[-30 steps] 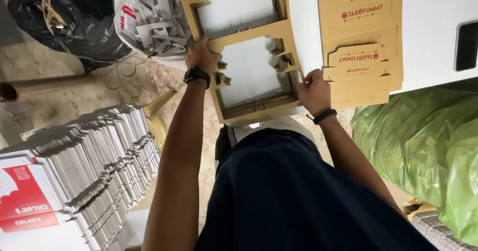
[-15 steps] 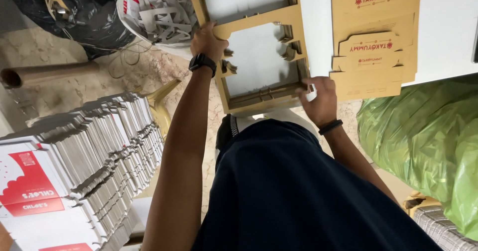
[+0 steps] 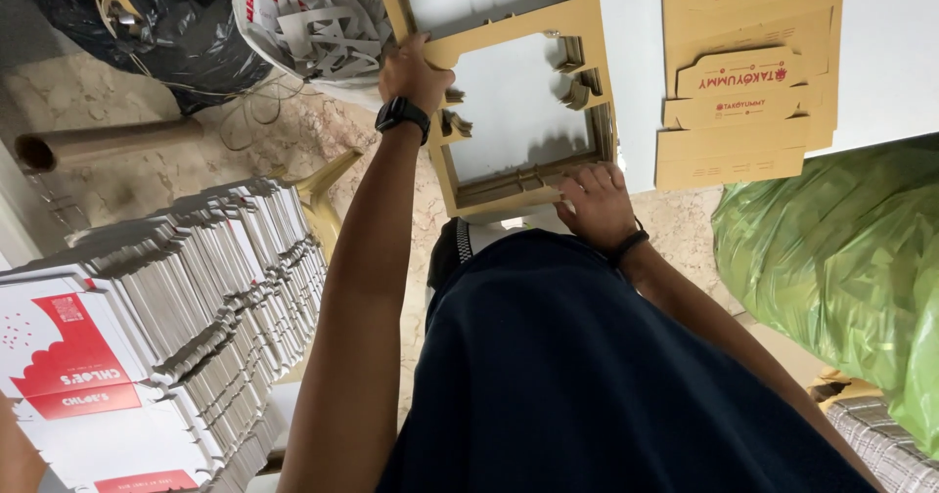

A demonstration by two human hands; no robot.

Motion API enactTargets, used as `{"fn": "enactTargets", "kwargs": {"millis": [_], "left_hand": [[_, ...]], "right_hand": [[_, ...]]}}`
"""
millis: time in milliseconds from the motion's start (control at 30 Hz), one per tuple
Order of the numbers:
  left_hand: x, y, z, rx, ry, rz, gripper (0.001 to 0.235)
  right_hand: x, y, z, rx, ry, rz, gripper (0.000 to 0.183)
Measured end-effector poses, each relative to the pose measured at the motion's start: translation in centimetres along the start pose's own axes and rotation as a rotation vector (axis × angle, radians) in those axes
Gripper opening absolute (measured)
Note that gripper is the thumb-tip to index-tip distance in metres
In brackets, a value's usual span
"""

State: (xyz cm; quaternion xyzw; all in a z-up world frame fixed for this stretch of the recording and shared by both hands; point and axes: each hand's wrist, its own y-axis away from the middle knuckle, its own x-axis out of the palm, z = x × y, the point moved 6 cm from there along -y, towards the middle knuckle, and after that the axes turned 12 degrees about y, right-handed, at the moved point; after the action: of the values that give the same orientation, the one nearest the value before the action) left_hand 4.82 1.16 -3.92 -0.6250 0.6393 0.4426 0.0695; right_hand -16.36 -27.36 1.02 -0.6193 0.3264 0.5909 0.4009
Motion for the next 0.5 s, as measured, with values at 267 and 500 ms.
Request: {"fn": "enactTargets", "kwargs": {"millis": [267,500], "left_hand": [[0.0,-0.1,0.0,-0.009,0.012,-0.007,0.066],[0.2,-0.4,0.2,-0.002,0.011,-0.002,0.065]], "right_hand": [[-0.7,-1.3,-0.1,0.012,-0.062,0.058,0.029],[0.1,-2.2,-0.2,0.029,-0.065,0.207,0.045]]}}
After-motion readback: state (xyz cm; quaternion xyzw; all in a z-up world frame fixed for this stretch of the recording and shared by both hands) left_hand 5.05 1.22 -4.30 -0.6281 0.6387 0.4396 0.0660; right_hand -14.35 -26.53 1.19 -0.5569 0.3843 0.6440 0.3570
